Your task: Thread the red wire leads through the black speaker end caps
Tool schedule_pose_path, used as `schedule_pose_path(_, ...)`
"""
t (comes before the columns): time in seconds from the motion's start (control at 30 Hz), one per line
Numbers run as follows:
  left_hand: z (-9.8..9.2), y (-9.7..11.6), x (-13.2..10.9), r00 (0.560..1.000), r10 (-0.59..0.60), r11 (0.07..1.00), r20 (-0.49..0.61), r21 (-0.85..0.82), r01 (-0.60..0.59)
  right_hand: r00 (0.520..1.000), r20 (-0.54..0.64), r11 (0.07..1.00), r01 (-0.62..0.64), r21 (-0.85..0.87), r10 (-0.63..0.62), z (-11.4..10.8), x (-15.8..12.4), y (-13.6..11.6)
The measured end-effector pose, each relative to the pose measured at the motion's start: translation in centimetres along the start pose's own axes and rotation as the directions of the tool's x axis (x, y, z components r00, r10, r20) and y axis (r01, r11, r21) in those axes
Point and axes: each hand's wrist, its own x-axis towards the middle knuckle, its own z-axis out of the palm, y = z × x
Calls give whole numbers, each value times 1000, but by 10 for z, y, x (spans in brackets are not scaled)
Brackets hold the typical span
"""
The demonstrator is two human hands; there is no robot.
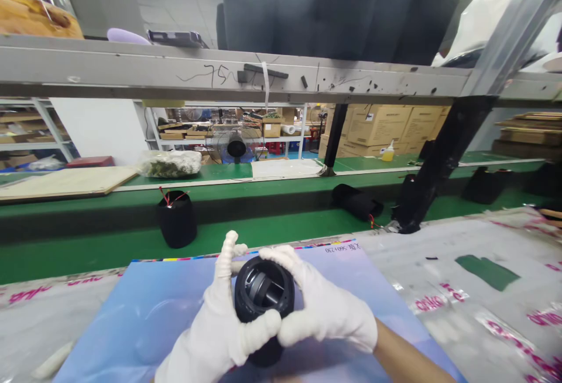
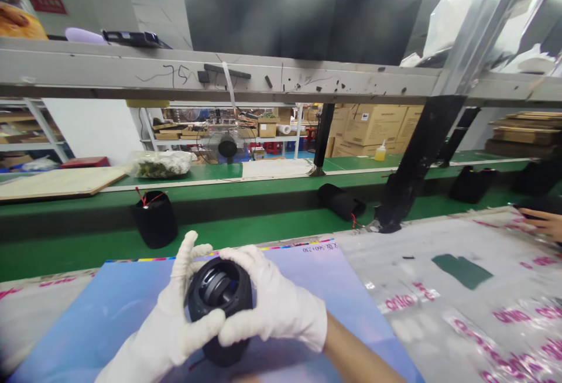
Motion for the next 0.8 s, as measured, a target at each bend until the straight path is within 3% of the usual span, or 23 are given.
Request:
schedule_pose_path(0.07, -5, 5, 2, 997, 55, 996, 59, 68, -59, 991, -123, 989, -36, 145, 54, 10, -4, 8)
schedule_pose_path(0.17, -15, 22, 6, 982, 138, 971, 127, 181, -159, 966, -249, 986, -29, 166, 70, 23, -3, 9)
schedule_pose_path(0.3, -24, 37, 5, 988, 70, 958, 134, 267, -105, 957, -285, 990, -9, 142, 49, 25, 8, 0)
schedule_pose_path(0.5, -29, 29, -1, 984, 10, 992, 176, 121, -31, 979, -192, 981, -33, 193, 71, 14, 21, 0)
schedule_pose_path(0.6, -30, 28, -2, 991, -28, 999, 130, 48, 22, 986, -147, 979, -48, 199, 78, 7, 19, -1)
schedule_pose_path(0.7, -27, 27, 2, 994, -85, 996, 70, 32, 83, 997, 22, 980, -72, 186, 69, -3, 13, -10)
schedule_pose_path(0.8, -21, 20, 7, 990, -133, 990, 35, 49, 131, 978, 186, 993, -105, 44, 95, -10, 7, -21)
